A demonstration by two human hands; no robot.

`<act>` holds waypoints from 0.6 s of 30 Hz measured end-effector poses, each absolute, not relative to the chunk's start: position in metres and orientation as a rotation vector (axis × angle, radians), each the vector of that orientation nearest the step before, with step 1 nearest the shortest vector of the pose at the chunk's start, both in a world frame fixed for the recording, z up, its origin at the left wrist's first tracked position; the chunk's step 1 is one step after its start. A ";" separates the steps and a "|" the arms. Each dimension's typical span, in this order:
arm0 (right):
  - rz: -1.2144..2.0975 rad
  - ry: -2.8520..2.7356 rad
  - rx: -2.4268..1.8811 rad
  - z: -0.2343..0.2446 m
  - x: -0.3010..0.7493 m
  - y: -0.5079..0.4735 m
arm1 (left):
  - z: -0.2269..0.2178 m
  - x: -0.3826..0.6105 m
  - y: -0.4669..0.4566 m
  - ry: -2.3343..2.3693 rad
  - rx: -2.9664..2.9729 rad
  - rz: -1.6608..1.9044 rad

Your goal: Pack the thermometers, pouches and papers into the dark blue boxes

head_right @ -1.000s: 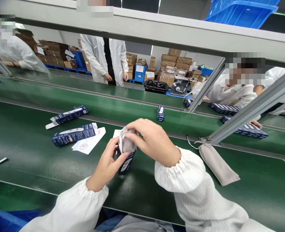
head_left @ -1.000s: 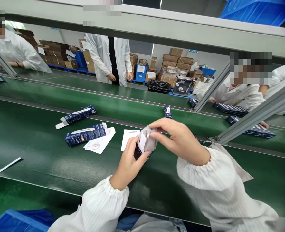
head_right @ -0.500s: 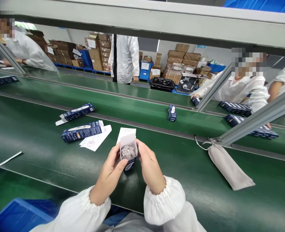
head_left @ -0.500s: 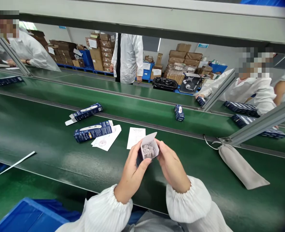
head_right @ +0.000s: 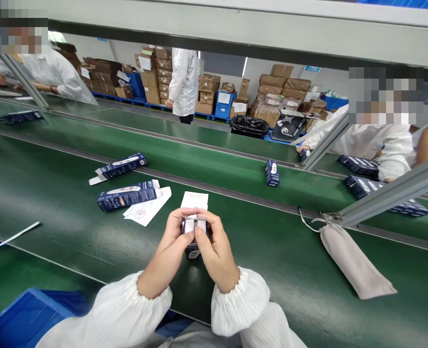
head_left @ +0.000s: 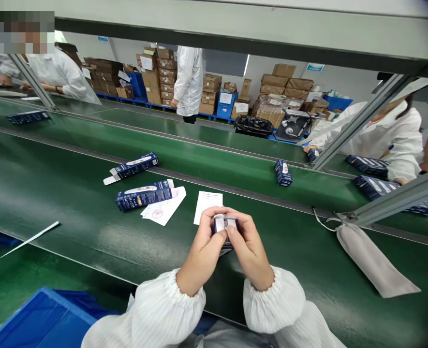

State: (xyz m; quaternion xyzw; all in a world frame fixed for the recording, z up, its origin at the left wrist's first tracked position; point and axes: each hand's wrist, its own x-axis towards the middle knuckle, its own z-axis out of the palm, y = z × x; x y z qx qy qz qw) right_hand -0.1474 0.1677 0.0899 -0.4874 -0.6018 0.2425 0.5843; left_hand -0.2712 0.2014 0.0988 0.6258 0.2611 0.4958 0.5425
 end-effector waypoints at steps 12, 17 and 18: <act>0.120 -1.871 -1.150 0.103 -0.122 0.154 | 0.095 -0.306 0.204 0.654 2.202 1.171; 0.240 -1.782 -1.205 0.107 -0.126 0.147 | 0.106 -0.302 0.195 0.733 1.911 1.133; 0.209 -1.823 -1.187 0.106 -0.124 0.146 | 0.105 -0.305 0.196 0.715 1.986 1.136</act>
